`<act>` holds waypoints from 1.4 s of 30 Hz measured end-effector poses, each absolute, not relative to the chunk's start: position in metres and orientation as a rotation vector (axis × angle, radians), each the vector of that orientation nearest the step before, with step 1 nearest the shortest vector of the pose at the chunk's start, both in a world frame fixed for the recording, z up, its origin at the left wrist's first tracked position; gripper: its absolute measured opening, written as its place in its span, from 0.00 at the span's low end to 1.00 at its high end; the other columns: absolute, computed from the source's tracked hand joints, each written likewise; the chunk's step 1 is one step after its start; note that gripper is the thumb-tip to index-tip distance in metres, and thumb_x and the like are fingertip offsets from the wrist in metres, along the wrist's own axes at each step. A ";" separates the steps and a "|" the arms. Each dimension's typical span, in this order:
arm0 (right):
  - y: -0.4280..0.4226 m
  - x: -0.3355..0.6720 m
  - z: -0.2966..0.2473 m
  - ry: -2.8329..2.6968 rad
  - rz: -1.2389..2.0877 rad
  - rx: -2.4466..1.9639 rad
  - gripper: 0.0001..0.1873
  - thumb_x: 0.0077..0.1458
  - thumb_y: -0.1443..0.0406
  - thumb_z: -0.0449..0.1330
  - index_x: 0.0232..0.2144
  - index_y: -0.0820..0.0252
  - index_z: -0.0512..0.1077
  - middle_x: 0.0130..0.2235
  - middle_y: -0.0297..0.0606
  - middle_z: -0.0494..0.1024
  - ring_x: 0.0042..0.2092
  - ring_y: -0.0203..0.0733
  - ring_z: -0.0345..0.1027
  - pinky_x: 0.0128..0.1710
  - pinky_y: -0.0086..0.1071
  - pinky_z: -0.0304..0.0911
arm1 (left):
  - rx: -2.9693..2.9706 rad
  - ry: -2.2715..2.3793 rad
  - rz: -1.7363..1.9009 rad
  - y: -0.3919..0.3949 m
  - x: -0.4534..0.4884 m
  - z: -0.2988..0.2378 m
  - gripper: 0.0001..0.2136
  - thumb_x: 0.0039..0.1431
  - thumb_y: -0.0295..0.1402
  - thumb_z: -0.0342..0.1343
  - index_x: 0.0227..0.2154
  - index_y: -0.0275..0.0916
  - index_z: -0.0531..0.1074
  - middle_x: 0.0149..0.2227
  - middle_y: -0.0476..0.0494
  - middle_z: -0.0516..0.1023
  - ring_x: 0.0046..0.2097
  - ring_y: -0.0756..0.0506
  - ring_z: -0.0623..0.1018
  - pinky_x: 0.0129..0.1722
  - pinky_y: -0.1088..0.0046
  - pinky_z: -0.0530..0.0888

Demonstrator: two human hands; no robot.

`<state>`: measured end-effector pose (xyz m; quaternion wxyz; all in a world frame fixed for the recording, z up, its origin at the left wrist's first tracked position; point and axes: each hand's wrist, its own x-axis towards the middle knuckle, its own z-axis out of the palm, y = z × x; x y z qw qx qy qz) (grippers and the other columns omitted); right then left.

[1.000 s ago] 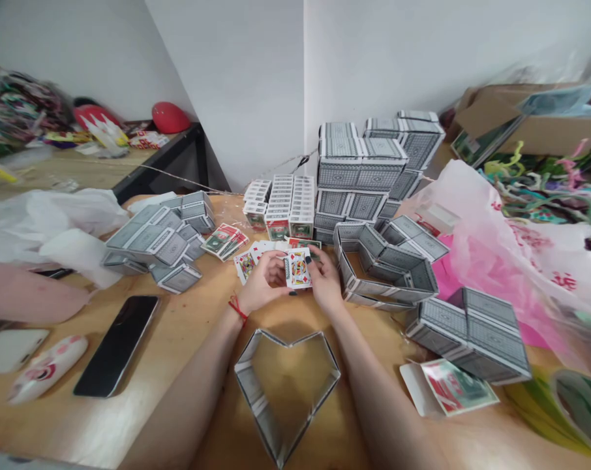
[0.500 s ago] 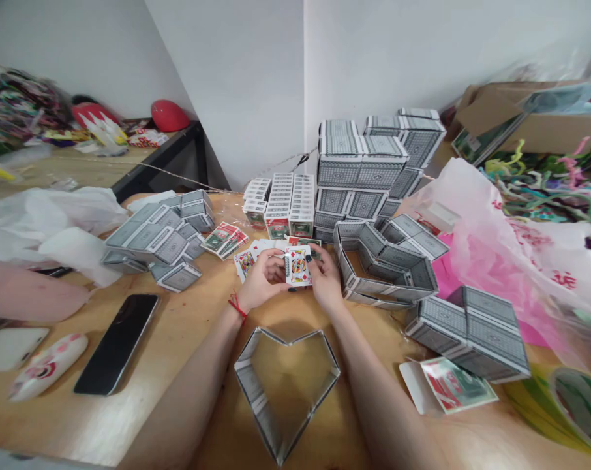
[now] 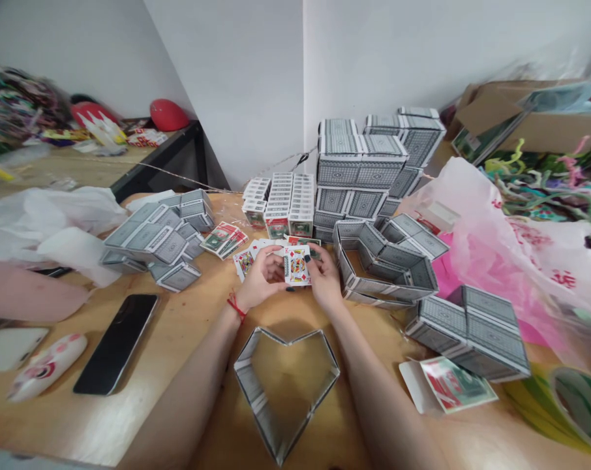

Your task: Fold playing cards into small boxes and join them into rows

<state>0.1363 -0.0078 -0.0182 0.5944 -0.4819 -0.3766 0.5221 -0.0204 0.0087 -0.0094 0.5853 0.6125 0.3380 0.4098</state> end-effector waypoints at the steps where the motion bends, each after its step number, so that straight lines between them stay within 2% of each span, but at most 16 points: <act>1: -0.008 0.136 -0.018 -0.886 1.217 -1.112 0.22 0.46 0.60 0.57 0.45 0.52 0.62 0.33 0.34 0.74 0.26 0.37 0.67 0.24 0.31 0.62 | 1.403 0.760 0.968 0.009 -0.020 -0.009 0.35 0.40 0.31 0.63 0.50 0.41 0.50 0.36 0.47 0.67 0.31 0.52 0.71 0.32 0.75 0.69; 5: -0.010 0.134 -0.017 -0.946 1.247 -1.116 0.22 0.46 0.59 0.57 0.46 0.52 0.62 0.27 0.32 0.74 0.23 0.36 0.64 0.22 0.30 0.61 | 1.321 0.765 0.984 0.011 -0.019 -0.011 0.28 0.49 0.31 0.55 0.53 0.40 0.51 0.27 0.51 0.65 0.28 0.52 0.68 0.29 0.76 0.67; 12: -0.011 0.133 -0.016 -0.983 1.289 -1.093 0.25 0.46 0.59 0.57 0.48 0.53 0.61 0.28 0.31 0.75 0.24 0.35 0.65 0.24 0.30 0.62 | 1.321 0.908 1.036 0.010 -0.010 -0.013 0.15 0.50 0.27 0.50 0.42 0.38 0.62 0.22 0.54 0.63 0.24 0.54 0.64 0.25 0.79 0.63; 16: -0.011 0.132 -0.017 -0.989 1.306 -1.096 0.20 0.45 0.58 0.57 0.43 0.56 0.66 0.30 0.33 0.76 0.27 0.38 0.68 0.28 0.33 0.64 | 1.303 0.943 1.091 0.009 -0.007 -0.014 0.09 0.51 0.28 0.49 0.37 0.38 0.63 0.24 0.52 0.66 0.27 0.53 0.67 0.28 0.78 0.64; 21: -0.012 0.131 -0.018 -0.992 1.314 -1.099 0.16 0.45 0.59 0.57 0.38 0.55 0.68 0.29 0.33 0.76 0.28 0.39 0.68 0.27 0.33 0.64 | 1.330 0.949 1.135 0.009 -0.006 -0.016 0.06 0.52 0.29 0.48 0.34 0.38 0.62 0.29 0.49 0.70 0.30 0.51 0.70 0.32 0.76 0.66; 29: -0.013 0.128 -0.018 -0.958 1.284 -1.122 0.14 0.46 0.59 0.56 0.37 0.55 0.69 0.31 0.32 0.75 0.29 0.38 0.67 0.27 0.31 0.63 | 1.369 1.015 1.181 0.004 0.000 -0.010 0.03 0.53 0.27 0.46 0.31 0.38 0.61 0.26 0.51 0.65 0.28 0.52 0.66 0.29 0.77 0.64; 34: -0.015 0.122 -0.016 -0.941 1.225 -1.111 0.12 0.46 0.61 0.54 0.36 0.55 0.69 0.34 0.32 0.74 0.32 0.38 0.67 0.30 0.31 0.63 | 1.334 1.038 1.193 0.003 0.001 -0.009 0.03 0.52 0.27 0.45 0.31 0.38 0.61 0.26 0.51 0.66 0.28 0.52 0.66 0.28 0.78 0.63; 42: -0.015 0.120 -0.016 -0.887 1.255 -1.085 0.09 0.46 0.62 0.54 0.32 0.54 0.68 0.31 0.31 0.73 0.30 0.37 0.66 0.29 0.30 0.62 | 1.281 1.046 1.223 0.000 0.004 -0.003 0.04 0.51 0.25 0.44 0.29 0.39 0.61 0.25 0.52 0.65 0.27 0.52 0.65 0.26 0.78 0.62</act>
